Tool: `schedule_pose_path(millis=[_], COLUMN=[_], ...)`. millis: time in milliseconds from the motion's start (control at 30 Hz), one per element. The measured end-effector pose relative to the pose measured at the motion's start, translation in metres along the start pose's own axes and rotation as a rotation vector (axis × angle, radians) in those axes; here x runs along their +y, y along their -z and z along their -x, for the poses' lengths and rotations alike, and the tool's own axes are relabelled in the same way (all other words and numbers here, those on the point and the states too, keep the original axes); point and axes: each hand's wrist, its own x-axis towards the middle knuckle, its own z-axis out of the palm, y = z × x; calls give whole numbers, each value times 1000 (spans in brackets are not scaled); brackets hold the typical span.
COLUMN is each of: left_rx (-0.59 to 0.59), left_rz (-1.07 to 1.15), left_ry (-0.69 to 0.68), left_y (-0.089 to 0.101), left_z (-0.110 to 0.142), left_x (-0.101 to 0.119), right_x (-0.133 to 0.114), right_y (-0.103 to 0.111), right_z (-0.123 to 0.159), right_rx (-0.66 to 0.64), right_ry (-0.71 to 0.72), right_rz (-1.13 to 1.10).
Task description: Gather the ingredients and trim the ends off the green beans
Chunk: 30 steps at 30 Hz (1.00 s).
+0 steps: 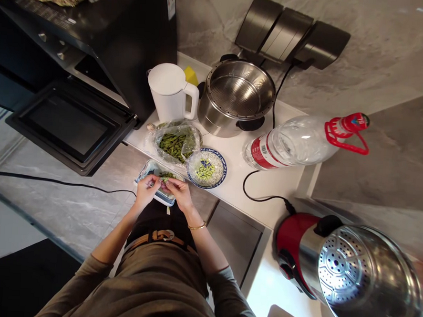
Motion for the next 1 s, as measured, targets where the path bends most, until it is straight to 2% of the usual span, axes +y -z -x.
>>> schedule_pose_path(millis=[167,300,367,533,767,1000], left_rx=[59,90,46,-164,-198,-302], left_rz=[-137,-133,-112,-34,-71,-343], left_ry=[-172,-96,-94,-231,-239,-223], left_y=[-5,-7,-6,3,6,7], left_z=[6,7,5,-4,-8,-5], left_x=[2,0,0,2,-3,-11], right_x=[-1,-6,-8,-7,0,11], right_y=[-1,-1,-1,2,10,15], right_z=[-2,-1,-1,-3,-8,-10], right_rx=[42,33,-4,-48,3,3], right_ry=[-22,-34,-45,-48,-79,-115], right_rz=[-99,-97,-45,-4,-71,-25])
